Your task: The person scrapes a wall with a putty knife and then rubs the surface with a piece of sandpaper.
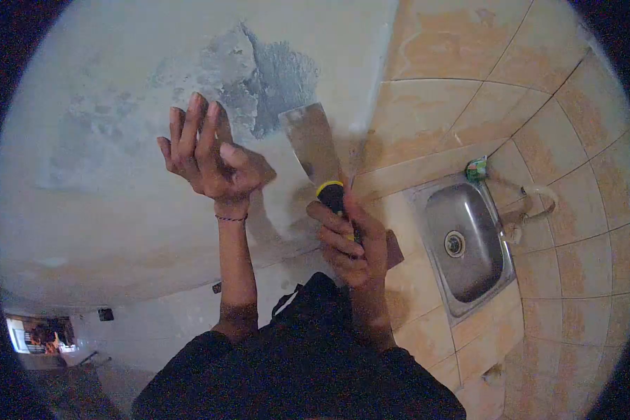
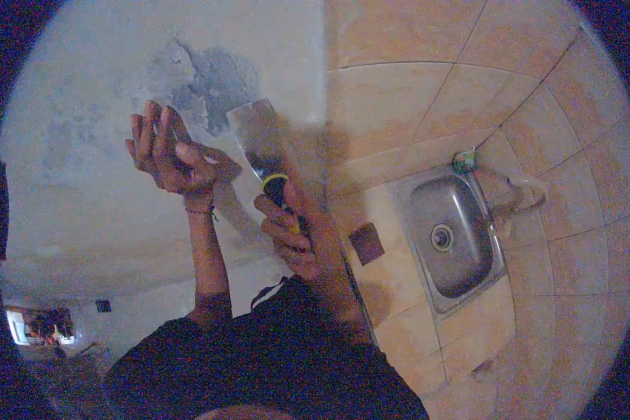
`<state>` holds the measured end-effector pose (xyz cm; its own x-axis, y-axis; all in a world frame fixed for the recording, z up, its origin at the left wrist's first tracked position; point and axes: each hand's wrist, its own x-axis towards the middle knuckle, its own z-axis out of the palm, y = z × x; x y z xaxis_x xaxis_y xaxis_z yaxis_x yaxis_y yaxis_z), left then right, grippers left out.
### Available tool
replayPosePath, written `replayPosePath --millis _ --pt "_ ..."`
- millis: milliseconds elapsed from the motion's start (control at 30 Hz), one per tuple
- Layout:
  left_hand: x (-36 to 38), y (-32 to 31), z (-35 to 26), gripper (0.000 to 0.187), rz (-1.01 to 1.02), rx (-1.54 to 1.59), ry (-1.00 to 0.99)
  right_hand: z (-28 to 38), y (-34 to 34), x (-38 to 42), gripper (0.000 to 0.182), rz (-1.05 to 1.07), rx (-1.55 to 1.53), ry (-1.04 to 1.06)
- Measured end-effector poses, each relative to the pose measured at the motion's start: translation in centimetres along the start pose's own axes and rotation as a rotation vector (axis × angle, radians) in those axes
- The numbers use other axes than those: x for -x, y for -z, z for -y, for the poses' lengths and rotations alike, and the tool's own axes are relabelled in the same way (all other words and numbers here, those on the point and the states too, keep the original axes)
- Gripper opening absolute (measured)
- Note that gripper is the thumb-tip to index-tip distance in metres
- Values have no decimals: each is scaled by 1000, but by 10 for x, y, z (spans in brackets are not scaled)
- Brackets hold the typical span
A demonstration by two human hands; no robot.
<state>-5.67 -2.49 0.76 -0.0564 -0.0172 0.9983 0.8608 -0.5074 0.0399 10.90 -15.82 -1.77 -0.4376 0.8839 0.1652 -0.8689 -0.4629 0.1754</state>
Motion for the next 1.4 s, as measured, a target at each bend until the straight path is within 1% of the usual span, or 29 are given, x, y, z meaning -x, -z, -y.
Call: replayPosePath --millis 100,200,300,367,433,500,600,700,800,900,933,1000,1100,1200,1300,1400 --pt "-1 5 0 40 3 16 -1 -3 6 0 47 27 82 24" --pt "2 0 2 40 9 12 -3 -4 5 0 50 -63 96 79" --pt "-2 0 -1 36 -40 30 9 -6 0 -6 49 -35 267 82" --pt "-2 2 1 37 -21 4 6 -3 9 -7 49 -106 162 29" --pt "0 2 3 37 -18 -7 8 -3 9 -10 45 -90 131 15" --pt "0 4 2 37 -21 3 13 -7 5 -12 40 9 164 49" --pt "-2 5 2 38 -8 12 4 -7 13 -6 34 -14 16 37" --pt "-4 3 1 38 -21 20 4 1 11 -7 28 13 24 -24" --pt "-4 4 1 38 -18 24 16 -3 15 -12 27 77 -9 -1" --pt "-1 2 4 38 -16 16 13 -3 3 -9 15 -26 32 0" --pt "-3 1 3 38 -23 17 13 -2 0 -10 12 -15 23 -6" --pt "-2 1 -1 39 -31 18 18 -1 0 -11 16 -3 3 -17" --pt "3 5 4 39 24 18 20 -2 2 -8 25 -3 -99 -88" --pt "-4 3 1 39 -2 -15 12 0 -1 -11 27 18 -163 -99" --pt "-5 2 -1 39 -25 17 10 3 1 -11 28 50 -185 -142" --pt "-1 4 3 39 16 17 14 7 8 -9 29 69 -309 -169"
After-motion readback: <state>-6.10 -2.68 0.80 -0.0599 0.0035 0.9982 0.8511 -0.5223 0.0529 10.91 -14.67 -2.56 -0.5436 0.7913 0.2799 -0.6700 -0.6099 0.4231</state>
